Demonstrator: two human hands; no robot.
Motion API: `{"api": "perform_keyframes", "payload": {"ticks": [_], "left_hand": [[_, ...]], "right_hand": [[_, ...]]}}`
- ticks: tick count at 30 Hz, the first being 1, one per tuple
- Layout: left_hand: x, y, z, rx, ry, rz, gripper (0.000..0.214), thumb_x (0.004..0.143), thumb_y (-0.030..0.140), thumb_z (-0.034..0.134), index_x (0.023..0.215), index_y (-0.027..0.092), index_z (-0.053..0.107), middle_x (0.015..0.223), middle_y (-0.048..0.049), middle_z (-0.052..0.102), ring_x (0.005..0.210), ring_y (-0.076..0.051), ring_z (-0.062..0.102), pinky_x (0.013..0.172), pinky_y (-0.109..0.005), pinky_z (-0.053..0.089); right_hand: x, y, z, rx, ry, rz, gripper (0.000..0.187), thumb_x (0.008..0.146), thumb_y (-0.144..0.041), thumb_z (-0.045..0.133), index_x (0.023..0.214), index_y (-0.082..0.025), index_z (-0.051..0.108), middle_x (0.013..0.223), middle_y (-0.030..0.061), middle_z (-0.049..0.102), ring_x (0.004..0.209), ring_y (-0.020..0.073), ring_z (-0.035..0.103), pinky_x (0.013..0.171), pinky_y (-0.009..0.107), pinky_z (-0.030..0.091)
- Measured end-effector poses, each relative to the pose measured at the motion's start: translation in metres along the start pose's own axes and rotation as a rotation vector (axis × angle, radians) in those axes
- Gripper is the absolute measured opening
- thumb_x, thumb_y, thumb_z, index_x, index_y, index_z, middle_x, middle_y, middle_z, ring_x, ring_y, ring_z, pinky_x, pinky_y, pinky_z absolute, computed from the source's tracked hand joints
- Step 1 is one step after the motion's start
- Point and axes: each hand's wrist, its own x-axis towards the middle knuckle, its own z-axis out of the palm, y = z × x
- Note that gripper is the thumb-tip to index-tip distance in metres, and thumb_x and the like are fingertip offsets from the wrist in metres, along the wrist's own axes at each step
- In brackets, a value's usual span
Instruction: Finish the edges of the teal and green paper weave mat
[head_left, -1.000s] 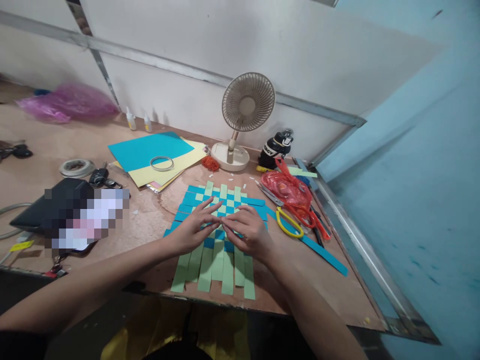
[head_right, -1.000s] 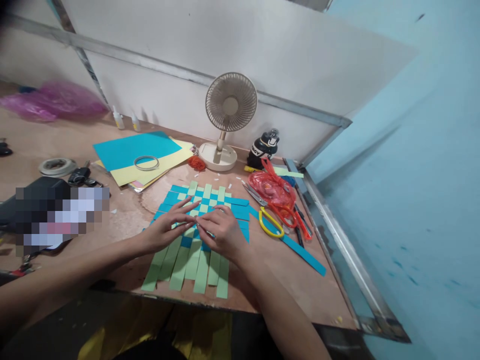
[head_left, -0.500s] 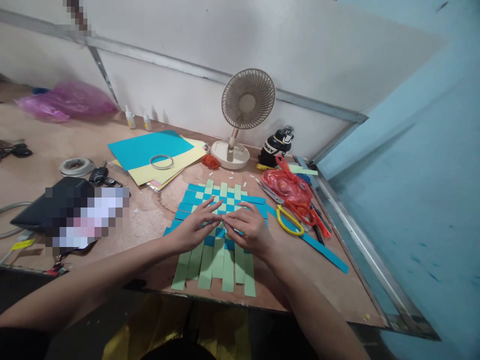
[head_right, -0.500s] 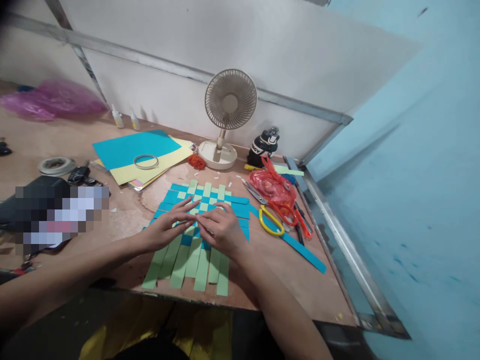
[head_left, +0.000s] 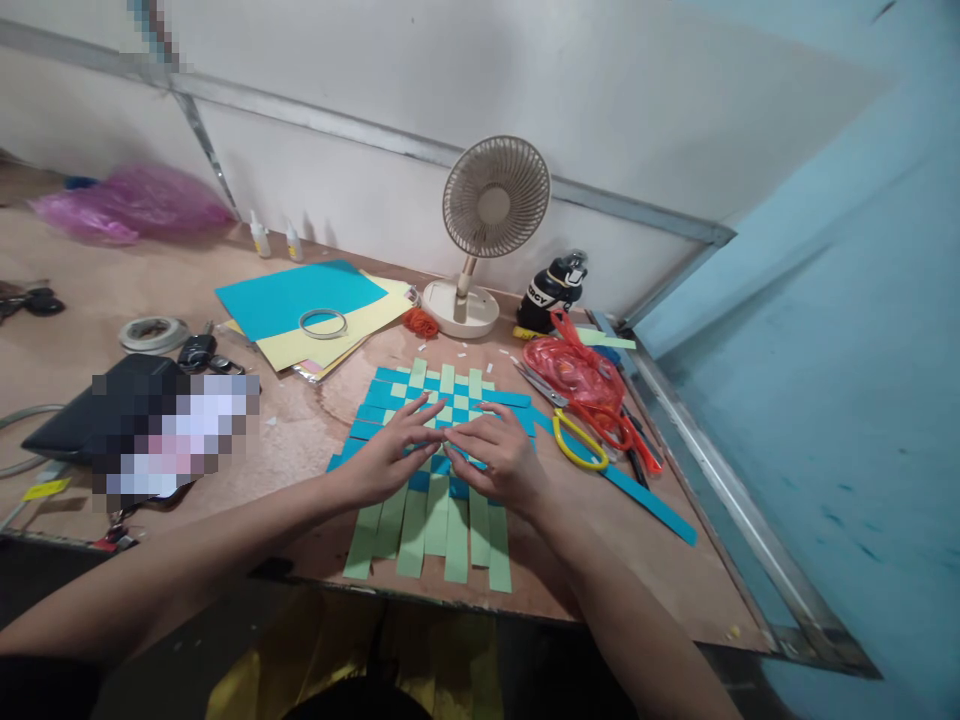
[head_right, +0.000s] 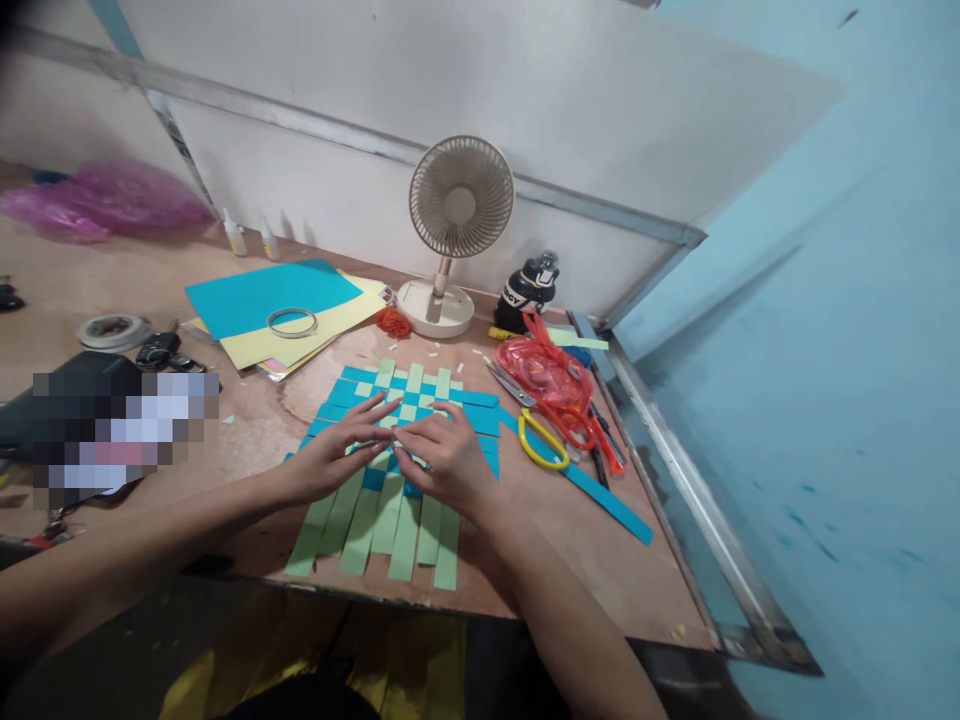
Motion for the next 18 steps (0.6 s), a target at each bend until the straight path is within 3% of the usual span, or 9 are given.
{"api": "perform_keyframes", "payload": {"ticks": [18], "left_hand": [[0.0000, 0.0007, 0.0001, 0.004, -0.017, -0.006, 0.028, 0.097, 0.028, 0.045, 0.115, 0.022, 0.066, 0.152, -0.0077, 0.037, 0.147, -0.026, 0.015, 0.116, -0.055, 0.023]], "right_hand": [[0.0005, 0.0001, -0.0009, 0.030, -0.011, 0.014, 0.013, 0.087, -0.020, 0.059, 0.094, -0.022, 0.070, 0.086, 0.0019, 0.075, 0.074, 0.0142, 0.068, 0.093, 0.041, 0.046]]}}
